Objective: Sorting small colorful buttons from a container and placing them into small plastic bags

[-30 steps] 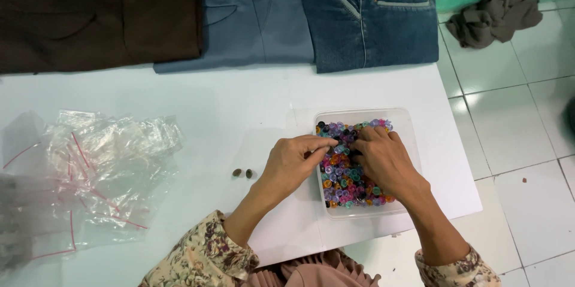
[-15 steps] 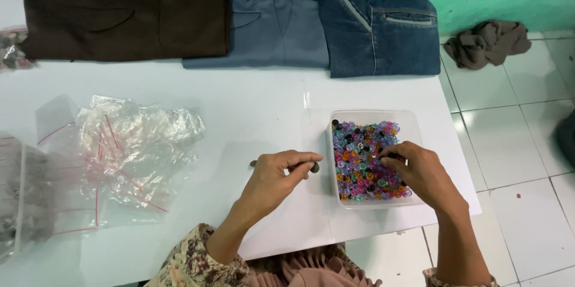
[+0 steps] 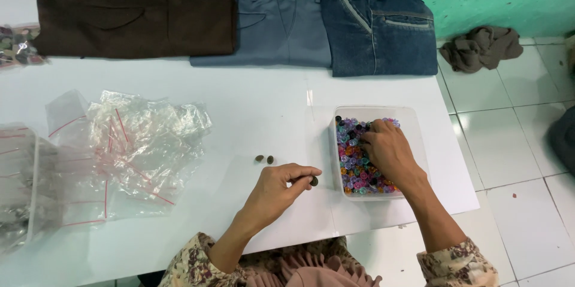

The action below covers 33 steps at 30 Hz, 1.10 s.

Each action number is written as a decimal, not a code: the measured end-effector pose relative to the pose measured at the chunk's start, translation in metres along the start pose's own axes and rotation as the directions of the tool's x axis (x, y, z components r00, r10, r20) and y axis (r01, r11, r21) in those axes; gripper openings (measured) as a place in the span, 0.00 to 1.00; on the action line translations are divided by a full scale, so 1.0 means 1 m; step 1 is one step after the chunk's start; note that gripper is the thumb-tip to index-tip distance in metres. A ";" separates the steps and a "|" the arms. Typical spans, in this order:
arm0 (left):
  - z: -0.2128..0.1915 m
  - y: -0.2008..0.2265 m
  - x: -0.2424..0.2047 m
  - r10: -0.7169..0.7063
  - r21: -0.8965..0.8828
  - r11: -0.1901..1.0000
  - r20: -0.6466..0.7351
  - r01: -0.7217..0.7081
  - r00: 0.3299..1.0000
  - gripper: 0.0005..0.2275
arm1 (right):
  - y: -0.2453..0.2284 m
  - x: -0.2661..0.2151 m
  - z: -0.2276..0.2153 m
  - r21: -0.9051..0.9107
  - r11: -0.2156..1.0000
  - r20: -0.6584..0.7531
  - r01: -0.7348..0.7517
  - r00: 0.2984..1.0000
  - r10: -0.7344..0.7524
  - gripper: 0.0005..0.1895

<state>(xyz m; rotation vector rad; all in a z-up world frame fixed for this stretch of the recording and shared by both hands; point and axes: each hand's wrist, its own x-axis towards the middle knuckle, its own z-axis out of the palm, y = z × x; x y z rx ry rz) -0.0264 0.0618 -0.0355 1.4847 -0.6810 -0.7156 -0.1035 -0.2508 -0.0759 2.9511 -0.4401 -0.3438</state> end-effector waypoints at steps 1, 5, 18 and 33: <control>0.000 -0.002 -0.001 0.001 -0.001 1.000 -0.003 -0.001 1.000 0.10 | 0.000 -0.002 0.000 -0.002 1.000 -0.001 0.002 1.000 -0.002 0.09; -0.004 -0.005 -0.006 -0.020 -0.014 1.000 -0.011 0.019 1.000 0.11 | -0.002 -0.006 -0.002 -0.104 0.995 0.001 -0.005 1.000 0.005 0.13; -0.012 -0.020 -0.019 -0.052 -0.008 0.999 -0.045 0.052 0.998 0.11 | -0.016 -0.010 -0.019 -0.105 0.993 0.056 -0.054 0.997 0.060 0.15; -0.037 -0.020 -0.037 -0.072 -0.031 0.997 -0.106 0.069 0.992 0.11 | -0.038 -0.063 -0.089 0.891 0.428 0.088 -0.149 0.983 0.159 0.13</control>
